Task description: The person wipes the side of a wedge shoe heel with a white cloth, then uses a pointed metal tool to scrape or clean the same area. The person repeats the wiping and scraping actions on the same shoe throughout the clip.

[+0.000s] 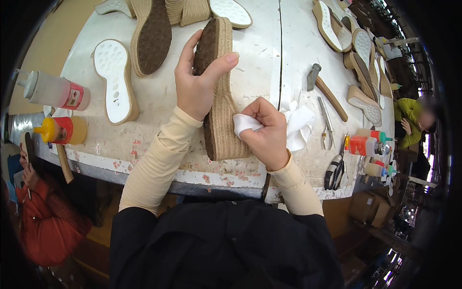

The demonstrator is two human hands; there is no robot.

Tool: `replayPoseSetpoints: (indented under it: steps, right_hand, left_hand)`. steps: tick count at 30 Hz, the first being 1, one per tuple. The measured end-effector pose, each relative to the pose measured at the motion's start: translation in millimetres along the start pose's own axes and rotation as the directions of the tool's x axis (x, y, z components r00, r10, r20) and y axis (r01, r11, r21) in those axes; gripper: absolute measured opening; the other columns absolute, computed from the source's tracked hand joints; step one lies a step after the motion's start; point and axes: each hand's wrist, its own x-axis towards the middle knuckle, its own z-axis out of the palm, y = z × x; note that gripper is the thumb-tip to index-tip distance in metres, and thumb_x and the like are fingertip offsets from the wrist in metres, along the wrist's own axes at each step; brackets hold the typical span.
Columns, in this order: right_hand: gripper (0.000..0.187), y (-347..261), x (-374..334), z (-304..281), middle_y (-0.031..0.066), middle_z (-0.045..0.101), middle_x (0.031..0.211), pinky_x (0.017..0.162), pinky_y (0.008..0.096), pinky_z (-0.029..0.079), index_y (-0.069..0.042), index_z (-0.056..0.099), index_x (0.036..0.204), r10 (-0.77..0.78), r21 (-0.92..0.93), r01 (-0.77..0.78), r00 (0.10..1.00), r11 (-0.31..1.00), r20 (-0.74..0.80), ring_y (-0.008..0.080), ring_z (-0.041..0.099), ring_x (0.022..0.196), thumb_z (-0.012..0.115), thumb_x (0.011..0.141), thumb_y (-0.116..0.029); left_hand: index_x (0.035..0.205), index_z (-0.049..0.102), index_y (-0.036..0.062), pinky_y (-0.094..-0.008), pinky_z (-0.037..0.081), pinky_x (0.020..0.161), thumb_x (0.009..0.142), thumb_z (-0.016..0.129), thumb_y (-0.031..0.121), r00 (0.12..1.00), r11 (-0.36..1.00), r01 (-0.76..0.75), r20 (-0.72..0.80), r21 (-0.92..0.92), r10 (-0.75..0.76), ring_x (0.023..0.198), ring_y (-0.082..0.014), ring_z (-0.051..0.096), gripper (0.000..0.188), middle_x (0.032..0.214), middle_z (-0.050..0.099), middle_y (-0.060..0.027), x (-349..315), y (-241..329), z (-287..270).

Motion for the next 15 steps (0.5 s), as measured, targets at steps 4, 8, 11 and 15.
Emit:
replayPoseSetpoints:
  steps: [4,8,11,15]
  right_hand:
    - [0.011,-1.5,0.9,0.8,0.0022,0.057,0.069,0.056,0.0205,0.041,0.002,0.057,0.079,-0.089,-0.002,0.089,0.995,0.996,-0.048,0.0057,0.05,0.062,0.066,0.073,0.002]
    - [0.012,-4.1,-0.3,0.6,0.0003,0.057,0.072,0.06,0.019,0.04,0.002,0.058,0.081,0.023,0.007,-0.023,1.0,1.0,-0.018,0.0045,0.049,0.067,0.066,0.073,0.003]
    - [0.011,-3.4,-1.5,1.3,0.0,0.057,0.072,0.059,0.0188,0.04,0.002,0.058,0.081,-0.061,-0.021,0.06,0.997,0.998,-0.047,0.0042,0.049,0.066,0.066,0.073,0.003]
    - [0.011,-0.4,-2.8,2.2,-0.0001,0.058,0.071,0.058,0.0191,0.04,0.003,0.058,0.081,-0.095,-0.047,0.093,0.994,0.995,-0.06,0.0041,0.048,0.065,0.066,0.073,0.003]
  left_hand:
    - [0.131,0.039,-0.0119,-0.0256,0.049,0.082,0.075,0.078,0.021,1.0,1.0,-0.007,0.018,0.009,0.006,0.09,-0.0151,0.061,0.076,0.107,0.06,-0.0146,-0.3,0.4,-0.7]
    - [0.131,0.04,-0.0112,-0.0253,0.05,0.08,0.074,0.078,0.021,1.0,1.0,0.008,0.014,-0.006,-0.008,0.09,-0.0145,0.061,0.076,0.104,0.061,-0.013,-1.5,-0.6,0.3]
    - [0.13,0.04,-0.0111,-0.0252,0.05,0.08,0.074,0.078,0.021,1.0,1.0,-0.009,0.026,0.0,0.009,0.09,-0.0143,0.061,0.075,0.104,0.061,-0.0131,-2.2,-0.8,0.9]
    - [0.13,0.04,-0.0104,-0.0253,0.049,0.081,0.075,0.078,0.022,0.999,1.0,0.022,0.031,-0.003,-0.022,0.09,-0.0141,0.06,0.074,0.104,0.061,-0.0135,-1.9,-0.7,0.8]
